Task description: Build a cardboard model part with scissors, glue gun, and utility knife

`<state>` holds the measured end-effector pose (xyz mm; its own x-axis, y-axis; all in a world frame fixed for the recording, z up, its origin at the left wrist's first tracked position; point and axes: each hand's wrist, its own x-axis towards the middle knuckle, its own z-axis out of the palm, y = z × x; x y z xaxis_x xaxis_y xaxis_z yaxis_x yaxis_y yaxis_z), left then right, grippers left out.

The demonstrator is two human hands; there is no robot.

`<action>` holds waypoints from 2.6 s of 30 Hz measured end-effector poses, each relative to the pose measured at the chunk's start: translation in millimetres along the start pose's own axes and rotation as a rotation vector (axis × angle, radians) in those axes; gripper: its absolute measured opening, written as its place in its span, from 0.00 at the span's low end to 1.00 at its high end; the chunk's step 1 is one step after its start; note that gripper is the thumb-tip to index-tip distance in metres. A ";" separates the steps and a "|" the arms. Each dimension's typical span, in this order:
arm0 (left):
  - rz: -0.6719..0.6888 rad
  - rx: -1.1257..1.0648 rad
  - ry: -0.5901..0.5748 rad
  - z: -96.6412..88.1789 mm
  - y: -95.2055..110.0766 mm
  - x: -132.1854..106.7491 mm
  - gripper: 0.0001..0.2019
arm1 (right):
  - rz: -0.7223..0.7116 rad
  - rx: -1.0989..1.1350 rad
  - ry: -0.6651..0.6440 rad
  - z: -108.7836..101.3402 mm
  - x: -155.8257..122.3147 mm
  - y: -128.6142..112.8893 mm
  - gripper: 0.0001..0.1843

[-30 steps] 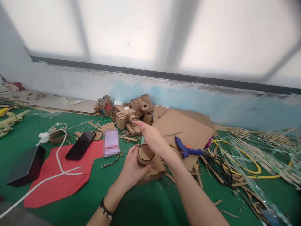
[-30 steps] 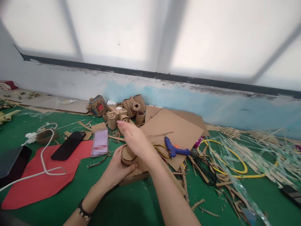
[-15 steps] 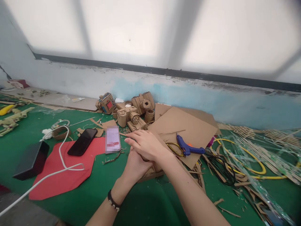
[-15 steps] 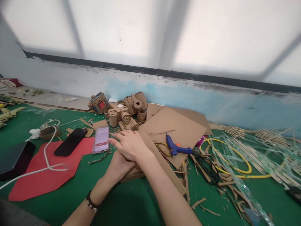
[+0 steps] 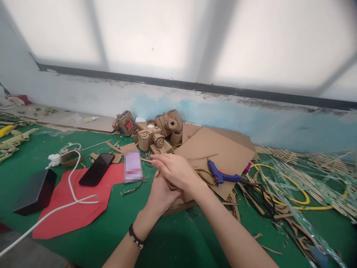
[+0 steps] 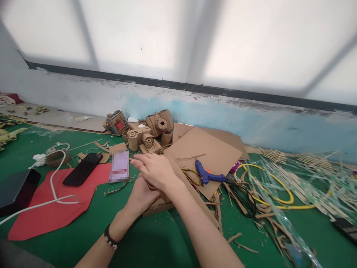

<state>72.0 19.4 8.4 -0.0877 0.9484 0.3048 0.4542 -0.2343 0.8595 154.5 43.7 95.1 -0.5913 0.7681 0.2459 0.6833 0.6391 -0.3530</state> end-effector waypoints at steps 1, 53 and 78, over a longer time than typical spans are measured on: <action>0.006 -0.018 -0.020 -10.4 -5.8 -7.0 0.26 | -0.003 0.079 0.071 -5.2 -6.1 3.4 0.23; 0.038 -0.242 -0.232 -42.0 -22.9 -15.9 0.37 | 0.217 0.172 0.728 72.1 -86.1 61.5 0.16; 0.091 -0.244 -0.255 -39.6 -25.5 -20.1 0.34 | -0.304 -0.005 0.587 27.1 -94.9 35.8 0.16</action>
<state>27.0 -2.2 -3.4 0.1814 0.9368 0.2991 0.2221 -0.3353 0.9155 223.5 -7.5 34.7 -0.4276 0.4467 0.7859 0.5255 0.8302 -0.1860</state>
